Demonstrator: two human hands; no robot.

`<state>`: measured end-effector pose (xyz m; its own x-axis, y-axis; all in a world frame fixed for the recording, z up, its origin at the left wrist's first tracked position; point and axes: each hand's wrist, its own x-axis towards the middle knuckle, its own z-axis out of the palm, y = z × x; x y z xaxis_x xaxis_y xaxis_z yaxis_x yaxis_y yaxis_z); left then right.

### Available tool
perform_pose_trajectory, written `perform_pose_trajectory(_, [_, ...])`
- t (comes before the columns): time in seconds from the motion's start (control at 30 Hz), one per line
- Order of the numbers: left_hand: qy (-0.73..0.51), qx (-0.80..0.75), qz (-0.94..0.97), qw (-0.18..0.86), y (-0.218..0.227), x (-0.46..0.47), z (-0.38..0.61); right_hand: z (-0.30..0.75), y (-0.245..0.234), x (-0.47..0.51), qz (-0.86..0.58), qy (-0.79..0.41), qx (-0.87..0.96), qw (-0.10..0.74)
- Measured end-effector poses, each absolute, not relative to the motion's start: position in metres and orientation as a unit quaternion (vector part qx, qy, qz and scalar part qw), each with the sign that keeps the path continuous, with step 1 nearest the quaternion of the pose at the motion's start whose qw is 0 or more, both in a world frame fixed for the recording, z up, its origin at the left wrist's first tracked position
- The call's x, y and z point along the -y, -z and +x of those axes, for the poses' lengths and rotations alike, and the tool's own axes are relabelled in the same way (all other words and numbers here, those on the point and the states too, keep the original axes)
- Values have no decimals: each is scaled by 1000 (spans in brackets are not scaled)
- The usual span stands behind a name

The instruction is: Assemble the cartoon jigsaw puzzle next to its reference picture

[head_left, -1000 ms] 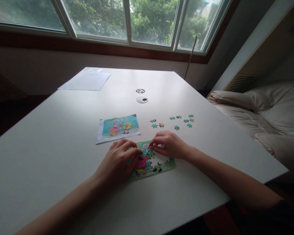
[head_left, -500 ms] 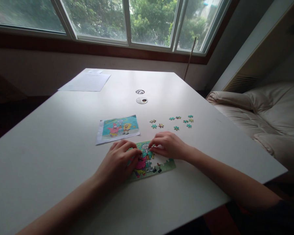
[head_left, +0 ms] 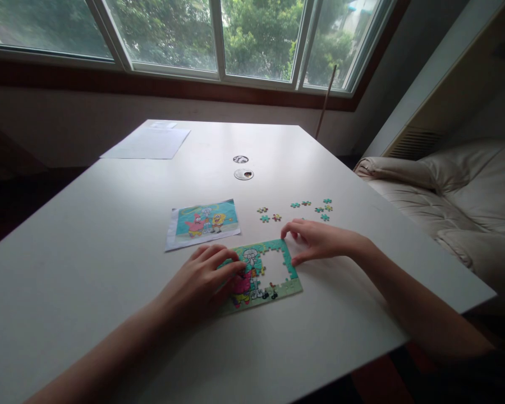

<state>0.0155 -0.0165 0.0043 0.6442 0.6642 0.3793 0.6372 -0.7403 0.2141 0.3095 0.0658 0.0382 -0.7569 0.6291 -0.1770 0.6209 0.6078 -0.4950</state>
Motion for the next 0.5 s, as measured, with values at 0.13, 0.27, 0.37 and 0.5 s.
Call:
perform_pose_trajectory(0.13, [-183,-325,927,35,-10,19,18,306,-37,-64,-351,-277,894,9])
perform_pose_trajectory(0.27, [-182,-322,929,24,-10,19,18,306,-37,-65,-353,-280,893,20])
perform_pose_trajectory(0.37, [-180,-321,930,17,-9,17,15,307,-37,-65,-353,-273,895,24])
perform_pose_trajectory(0.5, [-173,-309,935,-4,-9,16,14,307,-37,-65,-352,-266,897,18])
